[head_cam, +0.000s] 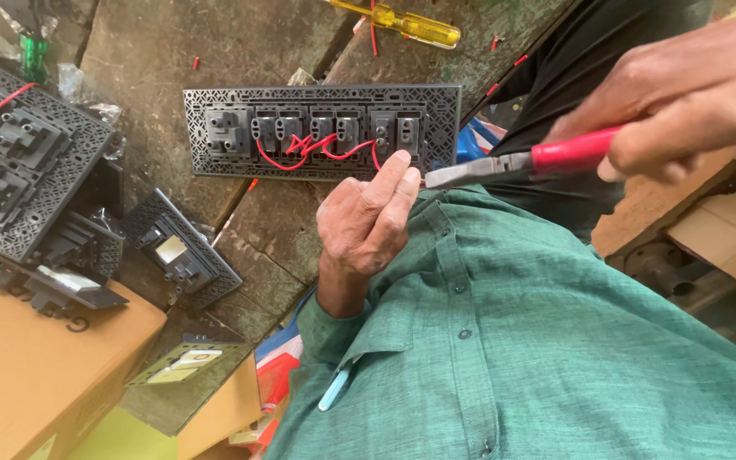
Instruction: The person wires an electrical switchboard by stripping wire ends with pliers, inserting them into terminal blocks, and tightening the screws using a screwdriver.
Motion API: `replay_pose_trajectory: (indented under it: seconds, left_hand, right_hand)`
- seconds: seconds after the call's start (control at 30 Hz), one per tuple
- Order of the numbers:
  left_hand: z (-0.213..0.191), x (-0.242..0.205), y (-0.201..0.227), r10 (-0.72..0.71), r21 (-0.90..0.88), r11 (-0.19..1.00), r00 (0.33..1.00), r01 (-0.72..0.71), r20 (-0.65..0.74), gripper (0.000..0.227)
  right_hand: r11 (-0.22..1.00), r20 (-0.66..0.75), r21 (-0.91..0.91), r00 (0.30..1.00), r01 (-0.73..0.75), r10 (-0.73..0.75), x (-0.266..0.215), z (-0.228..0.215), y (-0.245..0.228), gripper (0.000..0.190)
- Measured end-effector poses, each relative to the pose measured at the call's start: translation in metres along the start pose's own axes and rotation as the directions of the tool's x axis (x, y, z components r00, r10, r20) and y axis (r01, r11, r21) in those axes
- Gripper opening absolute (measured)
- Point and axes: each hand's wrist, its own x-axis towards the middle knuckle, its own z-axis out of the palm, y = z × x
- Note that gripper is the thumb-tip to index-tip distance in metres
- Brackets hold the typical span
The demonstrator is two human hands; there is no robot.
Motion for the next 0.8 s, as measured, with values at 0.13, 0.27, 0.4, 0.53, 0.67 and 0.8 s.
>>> replay_pose_trajectory:
  seconds: [0.13, 0.27, 0.4, 0.53, 0.67, 0.8]
  left_hand:
    - [0.001, 0.003, 0.000, -0.028, -0.039, 0.999, 1.000, 0.028, -0.004, 0.028]
    - [0.002, 0.003, 0.002, -0.084, -0.072, 0.994, 0.996, 0.083, -0.016, 0.031]
    - [0.001, 0.006, 0.001, -0.071, -0.067, 0.995, 0.996, 0.068, -0.051, 0.034]
    - [0.002, 0.011, 0.000, -0.010, 0.012, 1.000, 0.996, 0.011, -0.083, 0.029]
    - [0.000, 0.010, 0.002, -0.021, 0.006, 1.000, 0.998, 0.022, -0.062, 0.026]
    - [0.001, 0.009, 0.005, -0.073, -0.050, 0.996, 0.996, 0.071, -0.050, 0.028]
  right_hand:
    - [0.822, 0.391, 0.060, 0.771, -0.566, 0.502, 0.001, 0.001, 0.009, 0.057]
    - [0.891, 0.005, -0.021, 0.891, -0.454, 0.454, -0.019, -0.001, 0.006, 0.051]
    - [0.719, -0.592, -0.351, 0.737, -0.600, 0.326, -0.018, 0.006, -0.030, 0.060]
    - [0.320, -0.642, -0.724, 0.767, -0.611, 0.013, -0.005, -0.006, -0.055, 0.062]
    - [0.178, -0.609, -0.792, 0.775, -0.584, -0.170, 0.012, -0.011, -0.057, 0.061]
    - [0.093, -0.592, -0.793, 0.726, -0.602, -0.349, 0.033, -0.019, -0.050, 0.056]
